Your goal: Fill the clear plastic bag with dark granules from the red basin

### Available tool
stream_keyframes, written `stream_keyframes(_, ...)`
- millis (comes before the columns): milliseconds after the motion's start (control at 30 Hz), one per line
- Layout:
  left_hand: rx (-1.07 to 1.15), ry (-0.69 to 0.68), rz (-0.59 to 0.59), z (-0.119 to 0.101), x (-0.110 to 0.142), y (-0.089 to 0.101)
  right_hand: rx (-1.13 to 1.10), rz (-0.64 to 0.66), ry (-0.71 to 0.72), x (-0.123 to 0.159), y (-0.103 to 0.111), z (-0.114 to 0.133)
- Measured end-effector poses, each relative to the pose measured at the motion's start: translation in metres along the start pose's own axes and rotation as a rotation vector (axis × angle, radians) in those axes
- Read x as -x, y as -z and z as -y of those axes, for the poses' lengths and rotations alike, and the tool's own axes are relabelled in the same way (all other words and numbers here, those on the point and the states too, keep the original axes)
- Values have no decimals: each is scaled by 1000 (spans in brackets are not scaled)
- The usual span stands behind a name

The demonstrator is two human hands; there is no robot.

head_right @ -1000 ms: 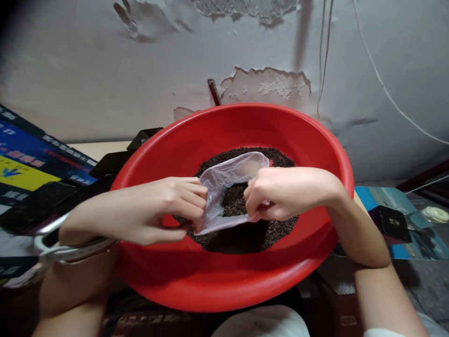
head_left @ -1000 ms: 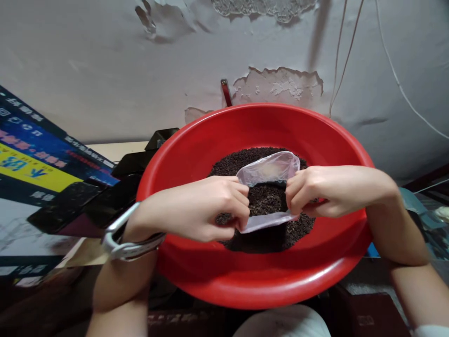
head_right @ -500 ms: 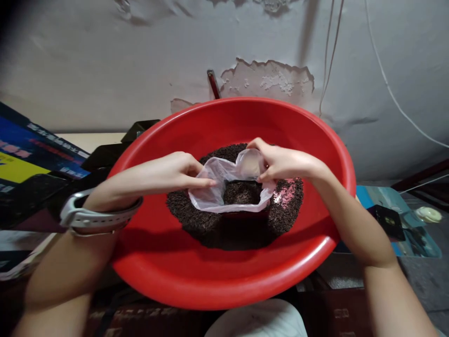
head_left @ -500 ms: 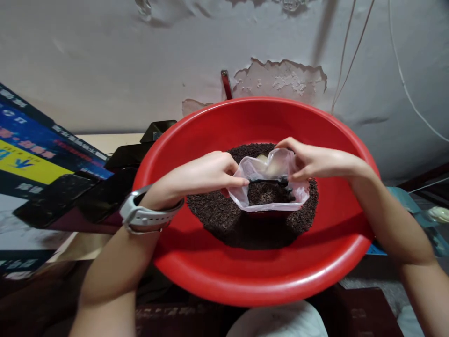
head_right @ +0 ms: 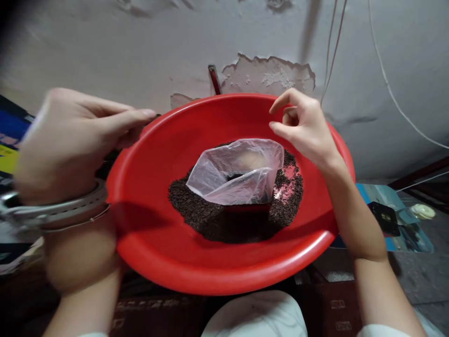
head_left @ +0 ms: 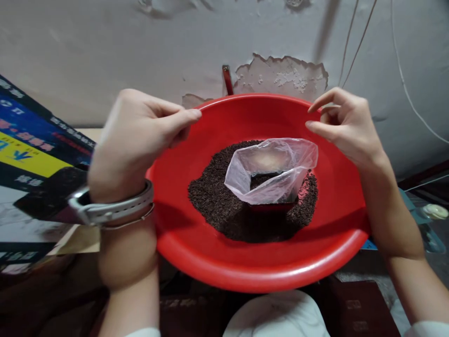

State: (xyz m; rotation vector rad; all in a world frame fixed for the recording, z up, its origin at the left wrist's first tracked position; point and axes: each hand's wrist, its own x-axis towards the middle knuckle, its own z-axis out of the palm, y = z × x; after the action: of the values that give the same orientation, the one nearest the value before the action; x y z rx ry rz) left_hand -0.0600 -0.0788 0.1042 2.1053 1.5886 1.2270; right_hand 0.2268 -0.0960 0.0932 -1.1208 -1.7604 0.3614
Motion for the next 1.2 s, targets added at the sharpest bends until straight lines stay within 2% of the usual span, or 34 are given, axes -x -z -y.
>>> stream_keyframes(67, -41, -41, 78, 4, -8, -13, -65, 5, 50, 2, 4, 7)
stream_keyframes(133, -102, -95, 190, 6, -14, -29, -137, 160, 75, 6, 5, 17)
stream_keyframes(167, -135, -121, 257, 8, -16, -37, -176, 311, 81, 9, 2, 22)
stream_keyframes(233, -170, -183, 390, 11, -19, -51, -233, 710, 116, 16, -10, 33)
stream_keyframes(300, -156, -268, 504, 15, -21, -62, -235, 1087, 193, 27, -32, 40)
stream_keyframes(367, -118, -364, 577, 20, -22, -69, -168, 1296, 251, 45, -63, 41)
stream_keyframes(433, -86, -442, 597, 24, -24, -72, -63, 1340, 213, 68, -100, 34)
stream_keyframes(533, -36, -485, 545, 27, -26, -72, 118, 1339, 32, 101, -155, 10)
stream_keyframes(633, -3, -487, 467, 30, -27, -73, 345, 1143, -228, 118, -203, -17)
stream_keyframes(767, -31, -497, 433, 36, -30, -79, 483, 973, -345, 119, -245, -34)
stream_keyframes(900, -51, -496, 425, 41, -33, -84, 529, 921, -332, 120, -258, -35)
stream_keyframes(1100, -56, -534, 404, 44, -34, -87, 518, 1006, -251, 120, -246, -37)
stream_keyframes(1200, -57, -533, 409, 44, -33, -87, 512, 1065, -197, 116, -238, -30)
